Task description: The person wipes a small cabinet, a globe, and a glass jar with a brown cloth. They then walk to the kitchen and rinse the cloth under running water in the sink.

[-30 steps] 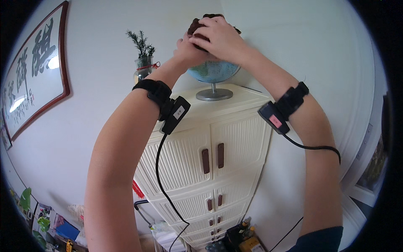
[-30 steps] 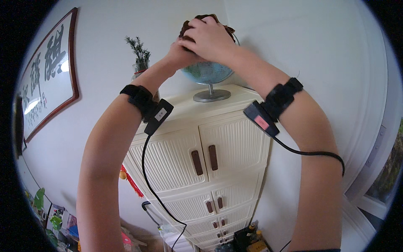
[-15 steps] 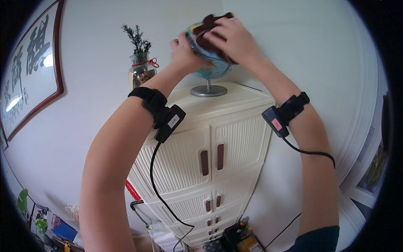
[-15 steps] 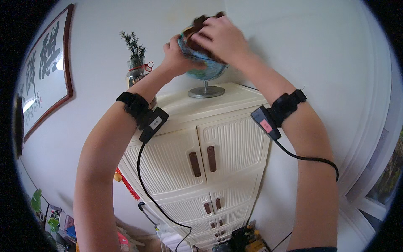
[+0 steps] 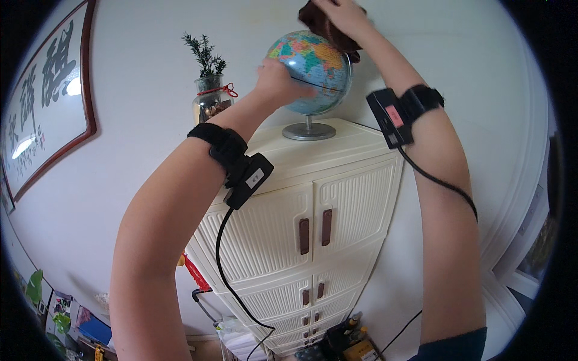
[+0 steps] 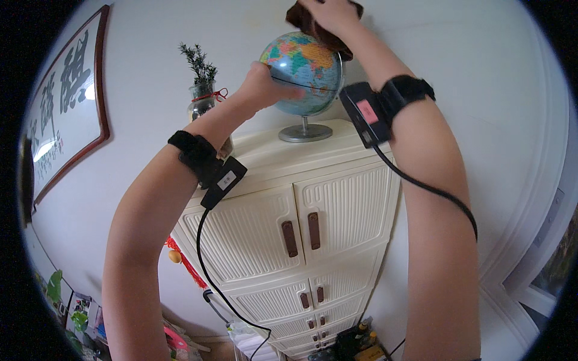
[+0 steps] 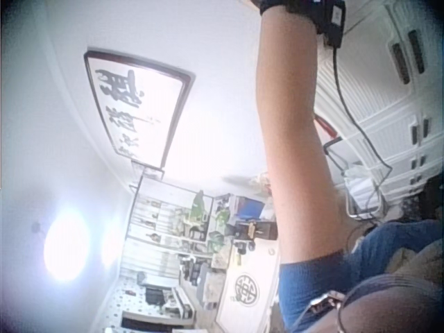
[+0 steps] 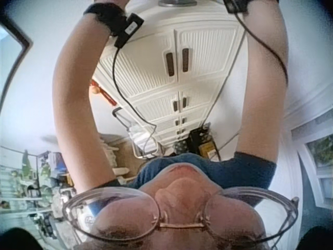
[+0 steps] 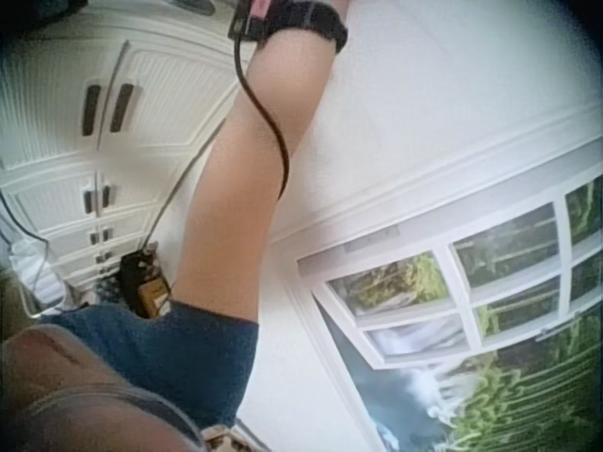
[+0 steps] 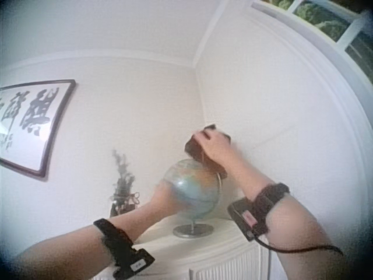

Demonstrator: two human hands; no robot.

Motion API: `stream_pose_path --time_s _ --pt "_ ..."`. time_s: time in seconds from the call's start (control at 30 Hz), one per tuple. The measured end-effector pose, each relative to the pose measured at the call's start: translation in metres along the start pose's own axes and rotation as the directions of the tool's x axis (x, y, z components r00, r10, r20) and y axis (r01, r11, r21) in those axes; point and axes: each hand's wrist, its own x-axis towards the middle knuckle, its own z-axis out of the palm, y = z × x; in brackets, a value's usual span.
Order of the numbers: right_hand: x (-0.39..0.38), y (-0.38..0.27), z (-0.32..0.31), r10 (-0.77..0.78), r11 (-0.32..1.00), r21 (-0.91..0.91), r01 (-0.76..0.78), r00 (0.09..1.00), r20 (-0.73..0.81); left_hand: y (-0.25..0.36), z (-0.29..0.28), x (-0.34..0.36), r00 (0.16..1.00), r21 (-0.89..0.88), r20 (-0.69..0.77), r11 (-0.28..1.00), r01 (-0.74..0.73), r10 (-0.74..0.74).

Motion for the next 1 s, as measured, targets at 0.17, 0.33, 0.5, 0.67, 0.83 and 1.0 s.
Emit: stream_pose_path --time_s 0.17,0.33,0.5,0.67,0.83,1.0 --pt "-0.036 -0.006 0.013 -0.202 0.946 -0.202 0.252 0.950 0.238 0.004 -0.025 -0.001 0.994 0.127 0.104 0.992 0.008 -0.021" --pt "-0.101 -0.041 -0.008 -0.570 0.690 -0.220 0.689 0.706 0.421 0.006 -0.035 -0.012 0.948 0.109 0.318 0.993 -0.046 0.009" --pt "-0.056 -0.046 -0.017 -0.494 0.781 -0.310 0.542 0.840 0.223 0.009 -0.034 -0.009 0.884 0.078 0.442 0.988 0.134 -0.155" --pt "0.017 -0.035 0.011 -0.170 0.956 -0.221 0.191 0.979 0.112 0.013 -0.035 -0.014 0.885 0.054 0.433 0.985 0.165 -0.172" --pt "-0.036 -0.038 0.031 -0.241 0.821 -0.404 0.403 0.887 0.394 0.015 -0.050 -0.028 0.862 0.007 0.495 0.993 0.122 -0.109" --pt "-0.089 -0.049 -0.014 -0.487 0.769 -0.062 0.636 0.647 0.586 0.021 -0.068 -0.035 0.767 0.121 0.588 0.965 0.231 -0.258"
